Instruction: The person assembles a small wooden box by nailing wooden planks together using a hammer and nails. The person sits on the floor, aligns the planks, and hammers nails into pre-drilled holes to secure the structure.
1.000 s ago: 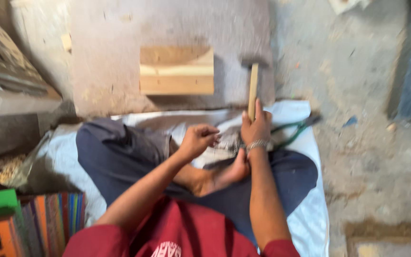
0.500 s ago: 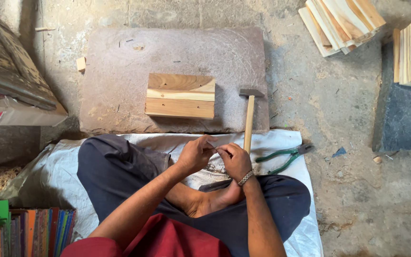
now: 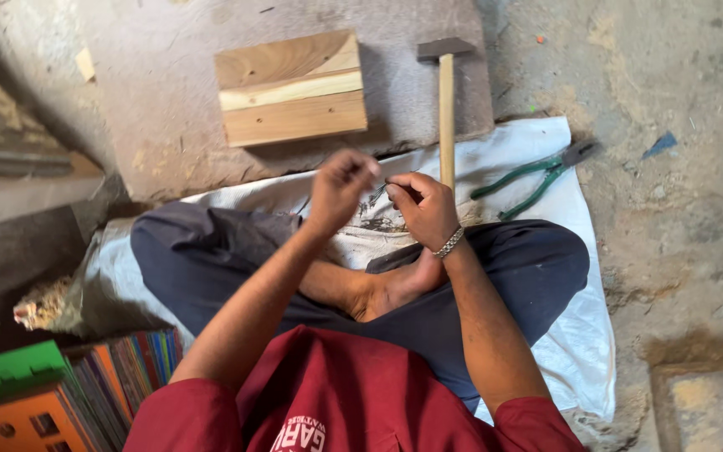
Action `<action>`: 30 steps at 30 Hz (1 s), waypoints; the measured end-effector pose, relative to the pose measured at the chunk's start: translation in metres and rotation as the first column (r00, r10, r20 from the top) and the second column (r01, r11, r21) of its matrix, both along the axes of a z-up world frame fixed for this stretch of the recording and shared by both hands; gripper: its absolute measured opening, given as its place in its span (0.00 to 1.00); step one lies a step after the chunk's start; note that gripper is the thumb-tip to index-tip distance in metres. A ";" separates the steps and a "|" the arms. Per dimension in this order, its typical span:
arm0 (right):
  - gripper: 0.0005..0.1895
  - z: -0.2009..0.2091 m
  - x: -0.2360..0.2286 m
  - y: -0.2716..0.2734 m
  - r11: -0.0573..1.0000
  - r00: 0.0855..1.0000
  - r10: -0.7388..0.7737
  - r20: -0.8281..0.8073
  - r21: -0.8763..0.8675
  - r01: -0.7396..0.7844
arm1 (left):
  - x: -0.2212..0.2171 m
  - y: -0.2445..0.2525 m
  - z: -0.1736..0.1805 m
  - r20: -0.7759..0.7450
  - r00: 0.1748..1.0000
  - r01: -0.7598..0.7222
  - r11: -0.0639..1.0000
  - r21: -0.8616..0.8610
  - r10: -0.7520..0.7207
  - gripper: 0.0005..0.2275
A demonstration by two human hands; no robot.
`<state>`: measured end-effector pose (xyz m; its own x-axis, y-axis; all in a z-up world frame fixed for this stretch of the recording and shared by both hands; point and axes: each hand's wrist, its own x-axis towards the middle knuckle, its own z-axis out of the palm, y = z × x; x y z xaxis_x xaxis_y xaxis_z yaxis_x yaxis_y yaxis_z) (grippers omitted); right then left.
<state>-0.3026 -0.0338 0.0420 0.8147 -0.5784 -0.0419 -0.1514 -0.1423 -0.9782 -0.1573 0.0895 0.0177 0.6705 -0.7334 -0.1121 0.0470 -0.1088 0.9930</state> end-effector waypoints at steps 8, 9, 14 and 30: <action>0.12 0.008 0.003 -0.016 0.978 0.981 -0.171 -0.089 -0.138 0.158 | 0.101 -0.054 0.007 0.573 0.820 -0.089 0.990 0.114 0.008 0.02; 0.11 0.008 0.003 -0.020 0.975 0.980 -0.179 -0.090 -0.149 0.164 | 0.107 -0.059 0.007 0.597 0.802 -0.063 0.995 0.073 0.007 0.03; 0.11 0.009 0.005 -0.037 0.940 0.960 -0.266 -0.087 -0.243 0.239 | 0.118 -0.071 0.011 0.646 0.762 -0.088 0.981 0.175 -0.047 0.05; 0.28 -0.027 0.009 -0.057 0.976 0.869 -0.219 -0.443 -0.100 0.195 | 0.124 -0.075 0.009 0.645 0.758 -0.029 0.982 0.186 -0.100 0.04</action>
